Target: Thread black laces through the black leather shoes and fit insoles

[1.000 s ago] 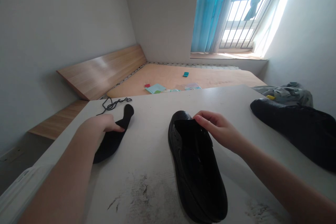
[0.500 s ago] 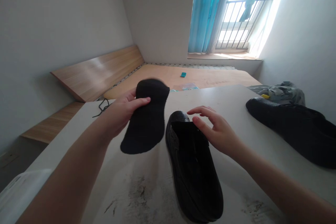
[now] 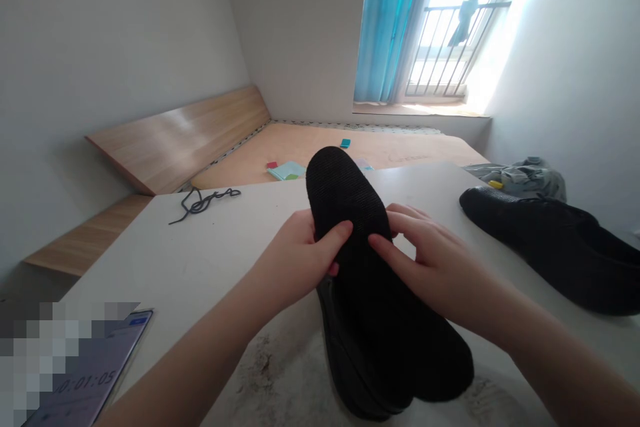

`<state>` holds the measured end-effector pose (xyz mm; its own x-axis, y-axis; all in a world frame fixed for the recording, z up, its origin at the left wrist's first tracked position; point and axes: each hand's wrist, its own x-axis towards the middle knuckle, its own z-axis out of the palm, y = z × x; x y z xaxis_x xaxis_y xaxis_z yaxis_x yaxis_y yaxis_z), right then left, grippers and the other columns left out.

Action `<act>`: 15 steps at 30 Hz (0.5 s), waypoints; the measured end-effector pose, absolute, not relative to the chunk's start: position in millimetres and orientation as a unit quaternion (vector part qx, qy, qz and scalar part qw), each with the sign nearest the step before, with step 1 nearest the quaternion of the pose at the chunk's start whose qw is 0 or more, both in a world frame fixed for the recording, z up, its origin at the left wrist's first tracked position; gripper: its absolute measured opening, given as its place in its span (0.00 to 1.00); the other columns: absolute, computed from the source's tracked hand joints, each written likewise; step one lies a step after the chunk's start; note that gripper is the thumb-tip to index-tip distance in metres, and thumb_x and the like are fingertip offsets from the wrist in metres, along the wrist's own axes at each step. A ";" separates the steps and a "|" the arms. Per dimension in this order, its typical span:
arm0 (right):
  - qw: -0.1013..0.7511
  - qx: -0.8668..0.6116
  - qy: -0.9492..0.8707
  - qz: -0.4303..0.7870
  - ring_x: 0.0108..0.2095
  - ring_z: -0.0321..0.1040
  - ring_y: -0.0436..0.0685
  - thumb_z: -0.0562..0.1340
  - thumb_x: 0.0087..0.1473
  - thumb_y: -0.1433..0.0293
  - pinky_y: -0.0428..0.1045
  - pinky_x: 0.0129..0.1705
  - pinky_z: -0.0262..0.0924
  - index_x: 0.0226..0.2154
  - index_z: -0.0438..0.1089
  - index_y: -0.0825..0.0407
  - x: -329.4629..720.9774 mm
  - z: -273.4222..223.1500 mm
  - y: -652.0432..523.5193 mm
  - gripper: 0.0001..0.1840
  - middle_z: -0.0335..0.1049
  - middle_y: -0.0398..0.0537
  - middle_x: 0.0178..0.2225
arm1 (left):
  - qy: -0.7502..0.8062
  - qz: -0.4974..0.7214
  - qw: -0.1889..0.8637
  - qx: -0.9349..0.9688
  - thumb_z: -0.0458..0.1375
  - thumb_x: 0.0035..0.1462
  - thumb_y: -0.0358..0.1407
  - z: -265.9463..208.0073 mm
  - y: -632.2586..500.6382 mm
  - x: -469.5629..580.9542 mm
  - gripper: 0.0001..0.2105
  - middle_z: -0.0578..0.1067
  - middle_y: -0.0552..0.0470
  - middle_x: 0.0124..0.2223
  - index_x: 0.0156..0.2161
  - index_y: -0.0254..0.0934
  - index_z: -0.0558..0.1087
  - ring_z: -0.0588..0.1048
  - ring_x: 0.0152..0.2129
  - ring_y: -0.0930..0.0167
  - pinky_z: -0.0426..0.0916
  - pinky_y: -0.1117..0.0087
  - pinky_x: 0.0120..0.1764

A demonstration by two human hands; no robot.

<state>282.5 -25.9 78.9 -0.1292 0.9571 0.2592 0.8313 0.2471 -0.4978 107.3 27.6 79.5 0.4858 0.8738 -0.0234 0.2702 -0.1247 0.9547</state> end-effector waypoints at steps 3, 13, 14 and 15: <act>0.252 -0.619 -0.743 0.037 0.40 0.69 0.59 0.55 0.58 0.55 0.54 0.38 0.63 0.59 0.55 0.50 276.9 80.8 -45.5 0.30 0.70 0.52 0.43 | 0.427 0.317 0.527 0.664 0.55 0.56 0.37 79.0 25.8 113.7 0.11 0.66 0.59 0.17 0.24 0.34 0.66 0.65 0.13 0.79 0.59 0.79 0.16; 0.226 -0.621 -0.751 -0.011 0.29 0.70 0.56 0.59 0.53 0.57 0.48 0.26 0.58 0.49 0.60 0.49 269.1 93.9 -53.5 0.23 0.72 0.46 0.33 | 0.384 0.328 0.530 0.681 0.56 0.56 0.41 83.1 11.7 114.5 0.10 0.68 0.58 0.21 0.30 0.36 0.68 0.67 0.18 0.77 0.62 0.77 0.22; 0.220 -0.627 -0.747 0.018 0.26 0.67 0.54 0.59 0.52 0.58 0.47 0.24 0.56 0.44 0.61 0.48 271.9 98.3 -51.6 0.18 0.70 0.43 0.29 | 0.365 0.322 0.538 0.688 0.55 0.57 0.44 84.6 12.6 112.7 0.12 0.69 0.57 0.22 0.32 0.36 0.69 0.68 0.20 0.76 0.62 0.76 0.23; 0.215 -0.632 -0.742 0.051 0.23 0.65 0.52 0.59 0.52 0.57 0.45 0.22 0.54 0.41 0.61 0.48 275.8 102.6 -50.0 0.16 0.67 0.40 0.26 | 0.348 0.319 0.545 0.693 0.51 0.59 0.48 86.1 14.6 110.5 0.16 0.70 0.56 0.24 0.33 0.36 0.69 0.68 0.21 0.75 0.63 0.75 0.24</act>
